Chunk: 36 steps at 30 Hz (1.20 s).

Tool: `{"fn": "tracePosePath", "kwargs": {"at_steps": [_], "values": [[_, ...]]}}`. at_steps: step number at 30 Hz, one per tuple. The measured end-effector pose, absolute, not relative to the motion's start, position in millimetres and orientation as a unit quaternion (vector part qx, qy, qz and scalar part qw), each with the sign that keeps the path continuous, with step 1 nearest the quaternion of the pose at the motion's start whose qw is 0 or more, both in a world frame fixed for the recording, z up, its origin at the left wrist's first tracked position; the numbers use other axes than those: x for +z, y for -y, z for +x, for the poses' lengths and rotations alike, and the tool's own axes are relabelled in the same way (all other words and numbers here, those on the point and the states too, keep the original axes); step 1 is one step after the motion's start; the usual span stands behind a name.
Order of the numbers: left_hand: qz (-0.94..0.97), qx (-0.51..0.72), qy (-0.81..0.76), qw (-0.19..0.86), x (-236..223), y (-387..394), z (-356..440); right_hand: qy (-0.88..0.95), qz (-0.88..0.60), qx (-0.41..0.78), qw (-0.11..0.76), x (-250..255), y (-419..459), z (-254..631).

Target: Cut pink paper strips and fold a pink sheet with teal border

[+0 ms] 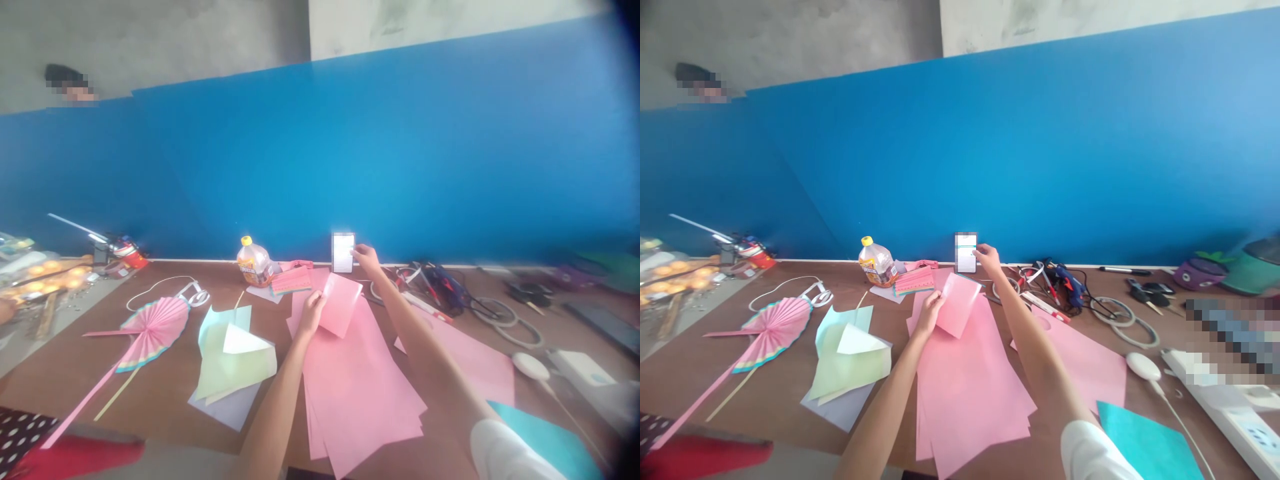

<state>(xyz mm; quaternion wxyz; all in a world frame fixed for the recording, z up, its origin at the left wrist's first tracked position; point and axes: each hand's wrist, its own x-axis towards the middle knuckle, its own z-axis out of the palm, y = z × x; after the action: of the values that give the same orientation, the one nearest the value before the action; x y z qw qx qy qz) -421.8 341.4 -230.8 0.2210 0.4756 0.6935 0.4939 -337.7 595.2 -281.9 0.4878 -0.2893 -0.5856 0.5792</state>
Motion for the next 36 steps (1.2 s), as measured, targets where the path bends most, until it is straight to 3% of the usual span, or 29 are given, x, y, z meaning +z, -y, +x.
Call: {"fn": "tracePosePath", "kwargs": {"at_steps": [16,23,28,32,36], "values": [[0.487,0.478,-0.7,0.211,-230,-340,-420,0.589,-0.318,0.555,0.494,-280,-578,-312],[0.543,0.403,-0.7,0.23,-224,-342,-415,0.69,-0.122,0.639,0.317,-262,-506,-246],[0.582,0.311,-0.722,0.211,-218,-343,-405,0.652,-0.086,0.705,0.265,-258,-465,-214],[0.575,0.326,-0.736,0.145,-217,-342,-396,0.631,-0.14,0.709,0.28,-265,-450,-206],[0.528,0.396,-0.737,0.147,-219,-340,-388,0.557,-0.221,0.7,0.387,-276,-442,-213]]}}
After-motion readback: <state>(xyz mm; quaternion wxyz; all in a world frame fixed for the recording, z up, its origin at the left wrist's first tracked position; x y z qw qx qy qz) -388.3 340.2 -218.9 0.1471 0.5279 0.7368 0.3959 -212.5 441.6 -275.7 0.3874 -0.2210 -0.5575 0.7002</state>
